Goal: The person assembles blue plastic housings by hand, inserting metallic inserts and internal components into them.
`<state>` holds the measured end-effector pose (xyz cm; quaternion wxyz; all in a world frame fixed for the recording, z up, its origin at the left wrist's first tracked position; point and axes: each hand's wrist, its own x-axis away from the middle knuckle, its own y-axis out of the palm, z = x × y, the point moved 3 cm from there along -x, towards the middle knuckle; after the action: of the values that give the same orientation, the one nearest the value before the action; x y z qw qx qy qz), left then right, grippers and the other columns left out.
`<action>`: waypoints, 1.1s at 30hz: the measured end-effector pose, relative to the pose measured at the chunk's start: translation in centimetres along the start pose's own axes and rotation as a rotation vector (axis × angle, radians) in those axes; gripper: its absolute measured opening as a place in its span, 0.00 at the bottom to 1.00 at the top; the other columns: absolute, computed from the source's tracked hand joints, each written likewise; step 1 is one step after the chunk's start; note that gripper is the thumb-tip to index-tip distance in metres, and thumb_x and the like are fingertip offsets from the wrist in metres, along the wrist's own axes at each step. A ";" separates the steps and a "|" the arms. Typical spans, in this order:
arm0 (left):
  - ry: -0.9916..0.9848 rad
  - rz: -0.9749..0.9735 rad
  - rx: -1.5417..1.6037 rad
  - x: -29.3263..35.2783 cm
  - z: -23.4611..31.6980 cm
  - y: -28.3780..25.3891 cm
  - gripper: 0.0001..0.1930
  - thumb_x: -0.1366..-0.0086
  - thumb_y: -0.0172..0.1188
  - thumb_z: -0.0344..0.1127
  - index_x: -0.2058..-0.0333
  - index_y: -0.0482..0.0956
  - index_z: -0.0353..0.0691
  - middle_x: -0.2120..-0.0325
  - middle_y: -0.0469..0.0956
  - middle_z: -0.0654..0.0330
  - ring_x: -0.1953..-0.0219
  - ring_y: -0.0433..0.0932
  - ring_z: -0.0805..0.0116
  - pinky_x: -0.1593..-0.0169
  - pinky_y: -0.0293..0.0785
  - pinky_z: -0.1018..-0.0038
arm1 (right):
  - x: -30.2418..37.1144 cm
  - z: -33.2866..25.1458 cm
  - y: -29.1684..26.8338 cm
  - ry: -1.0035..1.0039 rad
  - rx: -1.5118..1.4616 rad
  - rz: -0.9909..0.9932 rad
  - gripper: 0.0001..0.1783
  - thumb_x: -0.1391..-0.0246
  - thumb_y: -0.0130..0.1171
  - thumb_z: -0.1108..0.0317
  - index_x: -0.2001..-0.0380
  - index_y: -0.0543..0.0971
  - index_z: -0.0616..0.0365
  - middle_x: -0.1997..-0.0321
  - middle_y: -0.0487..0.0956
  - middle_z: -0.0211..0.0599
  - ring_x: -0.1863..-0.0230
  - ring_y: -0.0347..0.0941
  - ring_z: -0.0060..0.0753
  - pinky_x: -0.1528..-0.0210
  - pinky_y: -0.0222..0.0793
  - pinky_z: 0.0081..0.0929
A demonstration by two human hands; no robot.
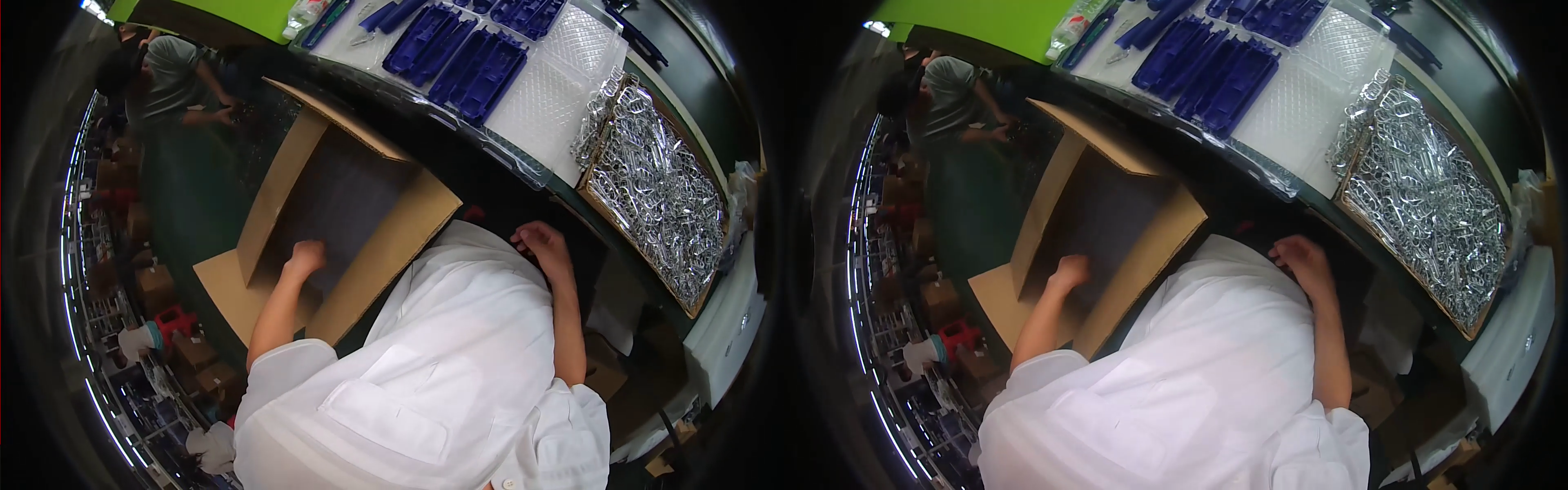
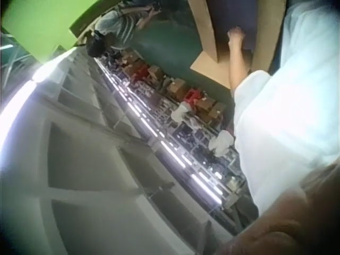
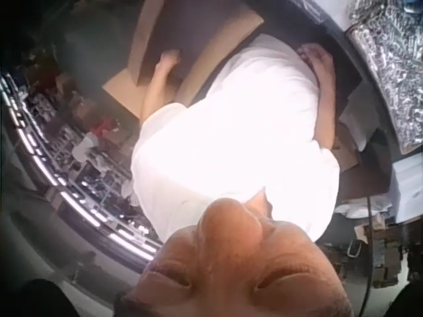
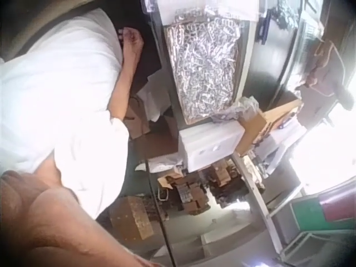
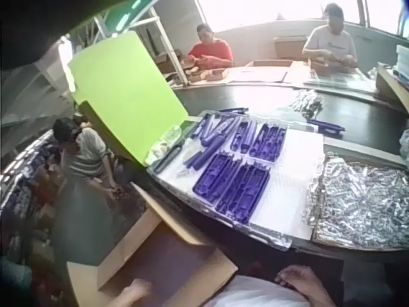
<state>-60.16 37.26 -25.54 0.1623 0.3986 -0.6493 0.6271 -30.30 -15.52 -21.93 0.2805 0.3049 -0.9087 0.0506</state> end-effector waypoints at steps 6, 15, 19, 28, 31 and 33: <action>-0.167 0.389 0.457 -7.4 -0.9 10.6 0.36 0.36 0.69 0.58 0.39 0.78 0.35 0.40 0.77 0.38 0.35 0.73 0.40 0.34 0.71 0.51 | -1.4 0.6 0.7 -0.008 0.041 0.021 0.13 0.30 0.59 0.60 0.54 0.83 0.57 0.59 0.87 0.34 0.62 0.80 0.23 0.57 0.73 0.23; -0.161 0.586 0.483 -8.9 2.0 9.4 0.30 0.34 0.70 0.50 0.42 0.79 0.34 0.37 0.74 0.40 0.33 0.69 0.38 0.31 0.66 0.48 | -0.6 -0.5 1.6 0.004 0.060 0.120 0.14 0.30 0.59 0.58 0.54 0.84 0.57 0.62 0.86 0.33 0.62 0.80 0.22 0.58 0.73 0.22; -0.127 0.683 0.449 -8.7 1.2 11.0 0.21 0.32 0.66 0.44 0.49 0.82 0.34 0.45 0.79 0.42 0.40 0.75 0.38 0.34 0.70 0.50 | -1.1 -0.4 1.8 0.028 0.070 0.103 0.14 0.30 0.59 0.58 0.54 0.84 0.56 0.62 0.86 0.32 0.62 0.80 0.21 0.58 0.72 0.22; -0.302 0.853 1.179 -2.3 -3.6 7.4 0.15 0.30 0.59 0.37 0.53 0.83 0.31 0.58 0.84 0.47 0.54 0.81 0.53 0.43 0.74 0.59 | 0.5 0.2 2.6 0.001 0.069 0.146 0.12 0.30 0.58 0.63 0.54 0.84 0.59 0.64 0.85 0.32 0.62 0.79 0.22 0.58 0.73 0.22; -0.389 1.164 1.272 0.5 -6.9 6.1 0.15 0.30 0.59 0.38 0.54 0.82 0.30 0.62 0.83 0.49 0.56 0.79 0.56 0.45 0.72 0.61 | 1.1 0.3 3.2 -0.033 0.081 0.162 0.11 0.30 0.58 0.65 0.54 0.83 0.60 0.64 0.85 0.33 0.62 0.80 0.24 0.56 0.75 0.24; -0.407 1.205 1.252 1.9 -6.4 2.8 0.16 0.30 0.58 0.39 0.55 0.82 0.30 0.62 0.83 0.49 0.56 0.79 0.56 0.46 0.72 0.63 | 2.2 0.7 3.0 -0.096 0.125 0.198 0.12 0.31 0.59 0.66 0.52 0.84 0.60 0.63 0.85 0.35 0.61 0.81 0.26 0.54 0.77 0.26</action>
<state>-65.21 42.45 -25.12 -0.5608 0.1087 -0.3034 0.7627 -33.84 -14.41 -21.10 0.2107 0.2327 -0.9419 0.1198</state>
